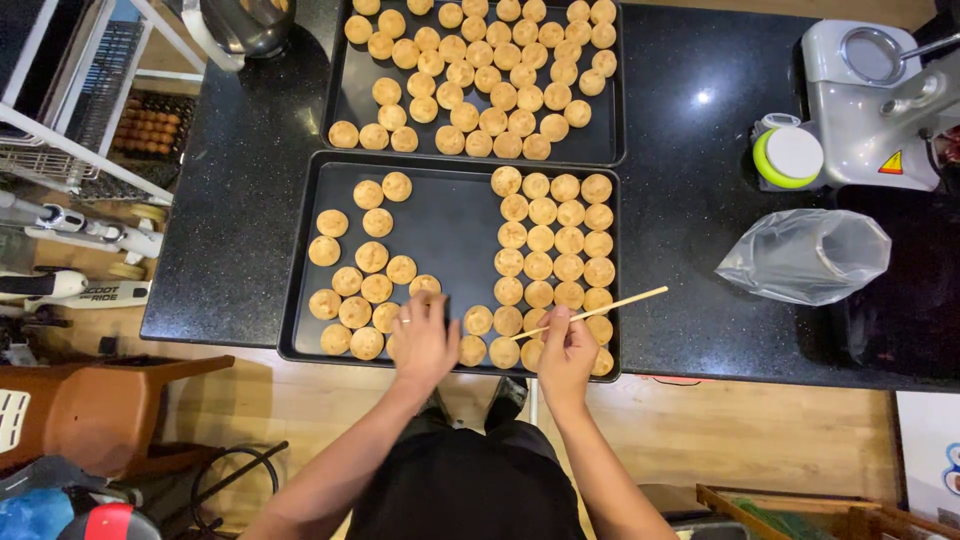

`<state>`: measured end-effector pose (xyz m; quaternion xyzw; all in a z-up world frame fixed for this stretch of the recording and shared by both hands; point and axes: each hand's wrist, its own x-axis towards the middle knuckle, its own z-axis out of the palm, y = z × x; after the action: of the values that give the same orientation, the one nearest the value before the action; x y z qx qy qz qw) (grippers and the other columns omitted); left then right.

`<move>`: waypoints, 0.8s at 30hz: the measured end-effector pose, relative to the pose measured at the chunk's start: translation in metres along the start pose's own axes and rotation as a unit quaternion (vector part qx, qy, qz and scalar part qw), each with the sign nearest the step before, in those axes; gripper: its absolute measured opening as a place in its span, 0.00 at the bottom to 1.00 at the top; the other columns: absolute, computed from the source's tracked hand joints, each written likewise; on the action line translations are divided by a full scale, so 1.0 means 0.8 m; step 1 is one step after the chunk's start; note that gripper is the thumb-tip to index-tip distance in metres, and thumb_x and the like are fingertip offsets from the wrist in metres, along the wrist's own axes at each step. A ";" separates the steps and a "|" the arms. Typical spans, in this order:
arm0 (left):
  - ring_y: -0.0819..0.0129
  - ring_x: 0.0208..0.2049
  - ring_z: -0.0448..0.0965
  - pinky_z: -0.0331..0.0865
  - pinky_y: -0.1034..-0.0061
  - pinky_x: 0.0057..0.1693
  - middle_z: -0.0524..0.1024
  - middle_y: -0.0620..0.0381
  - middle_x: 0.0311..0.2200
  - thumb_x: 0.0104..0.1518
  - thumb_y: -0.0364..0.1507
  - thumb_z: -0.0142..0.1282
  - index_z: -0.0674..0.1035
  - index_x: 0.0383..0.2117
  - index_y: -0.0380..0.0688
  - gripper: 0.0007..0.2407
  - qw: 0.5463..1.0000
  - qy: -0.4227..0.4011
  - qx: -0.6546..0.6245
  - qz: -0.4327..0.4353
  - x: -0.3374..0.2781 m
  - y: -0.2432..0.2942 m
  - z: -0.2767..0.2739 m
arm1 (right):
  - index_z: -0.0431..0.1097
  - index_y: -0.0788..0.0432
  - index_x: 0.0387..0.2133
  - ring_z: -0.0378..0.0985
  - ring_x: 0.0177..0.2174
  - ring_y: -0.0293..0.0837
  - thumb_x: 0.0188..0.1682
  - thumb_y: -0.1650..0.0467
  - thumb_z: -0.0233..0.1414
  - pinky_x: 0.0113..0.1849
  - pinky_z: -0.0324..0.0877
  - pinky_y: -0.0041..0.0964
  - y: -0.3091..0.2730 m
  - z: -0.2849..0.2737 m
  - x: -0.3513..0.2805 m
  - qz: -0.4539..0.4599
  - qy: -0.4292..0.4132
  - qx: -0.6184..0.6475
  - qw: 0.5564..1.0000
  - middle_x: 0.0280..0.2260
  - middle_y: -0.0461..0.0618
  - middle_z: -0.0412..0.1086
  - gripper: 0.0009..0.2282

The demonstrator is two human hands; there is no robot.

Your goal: Poking small holes in the bottom of choux pastry shells using a wooden skewer.

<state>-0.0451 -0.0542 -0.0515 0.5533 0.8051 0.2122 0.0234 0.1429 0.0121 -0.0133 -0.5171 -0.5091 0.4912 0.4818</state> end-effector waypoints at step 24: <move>0.51 0.54 0.68 0.59 0.53 0.54 0.68 0.46 0.51 0.48 0.34 0.62 0.69 0.51 0.35 0.25 1.000 -0.004 0.003 -0.029 -0.011 -0.043 -0.011 | 0.70 0.63 0.24 0.55 0.19 0.29 0.60 0.67 0.46 0.22 0.50 0.28 -0.005 -0.003 0.005 -0.027 -0.026 -0.010 0.999 0.16 0.38 0.58 0.16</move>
<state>-0.0746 -0.0751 -0.0579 0.5308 0.8212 0.2070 0.0309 0.1451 0.0164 -0.0093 -0.4951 -0.5403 0.4862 0.4759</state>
